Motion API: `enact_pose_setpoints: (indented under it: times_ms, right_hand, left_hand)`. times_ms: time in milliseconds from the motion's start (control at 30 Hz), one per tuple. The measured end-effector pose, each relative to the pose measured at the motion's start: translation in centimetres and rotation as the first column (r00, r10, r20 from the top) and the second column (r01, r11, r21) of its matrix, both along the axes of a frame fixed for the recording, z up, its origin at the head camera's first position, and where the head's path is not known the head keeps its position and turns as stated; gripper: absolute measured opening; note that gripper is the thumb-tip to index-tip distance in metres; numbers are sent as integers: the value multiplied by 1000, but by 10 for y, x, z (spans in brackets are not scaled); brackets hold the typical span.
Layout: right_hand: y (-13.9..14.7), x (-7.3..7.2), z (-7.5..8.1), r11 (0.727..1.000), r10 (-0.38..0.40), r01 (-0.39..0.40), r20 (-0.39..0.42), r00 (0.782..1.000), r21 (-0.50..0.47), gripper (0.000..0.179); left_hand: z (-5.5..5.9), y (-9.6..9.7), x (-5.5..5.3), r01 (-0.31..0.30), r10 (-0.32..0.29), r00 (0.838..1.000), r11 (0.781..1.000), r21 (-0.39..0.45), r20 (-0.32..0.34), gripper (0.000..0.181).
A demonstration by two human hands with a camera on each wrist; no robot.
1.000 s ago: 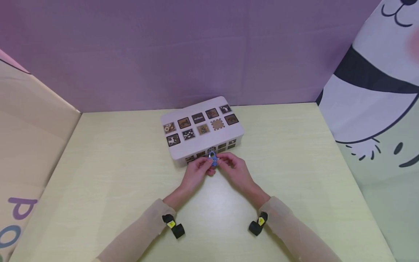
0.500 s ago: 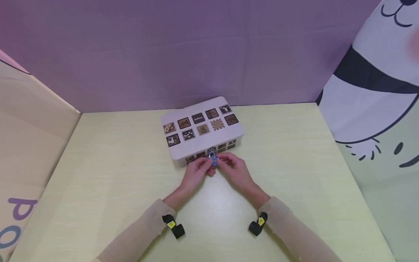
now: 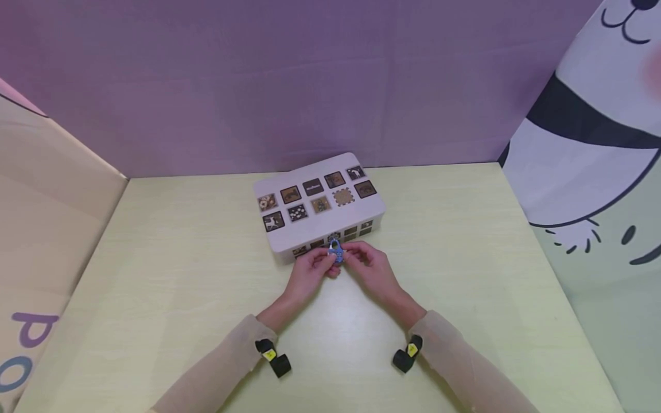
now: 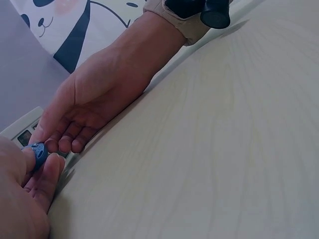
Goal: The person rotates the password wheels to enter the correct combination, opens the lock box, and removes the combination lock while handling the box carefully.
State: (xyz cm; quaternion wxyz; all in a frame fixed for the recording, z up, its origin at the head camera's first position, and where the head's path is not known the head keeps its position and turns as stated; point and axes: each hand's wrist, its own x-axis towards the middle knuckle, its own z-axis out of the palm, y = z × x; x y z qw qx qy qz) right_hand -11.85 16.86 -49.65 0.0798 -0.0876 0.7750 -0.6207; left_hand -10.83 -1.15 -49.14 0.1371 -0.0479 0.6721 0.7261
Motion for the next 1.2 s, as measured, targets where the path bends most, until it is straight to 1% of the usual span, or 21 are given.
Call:
enact_pose_setpoints:
  times_ms: [333,667,1200]
  right_hand:
    - [0,0,0,1000,6,-6,-3,1000,-1,25]
    - [-1,0,1,1000,15,-15,-17,1000,-18,25]
    - [-1,0,-1,1000,8,-9,-28,1000,-26,24]
  left_hand:
    - [-2,1,0,-8,8,1000,1000,-6,15,24]
    - [-1,0,0,3,-3,1000,1000,-17,1,25]
    - [1,1,-1,3,-2,1000,1000,-30,2,26]
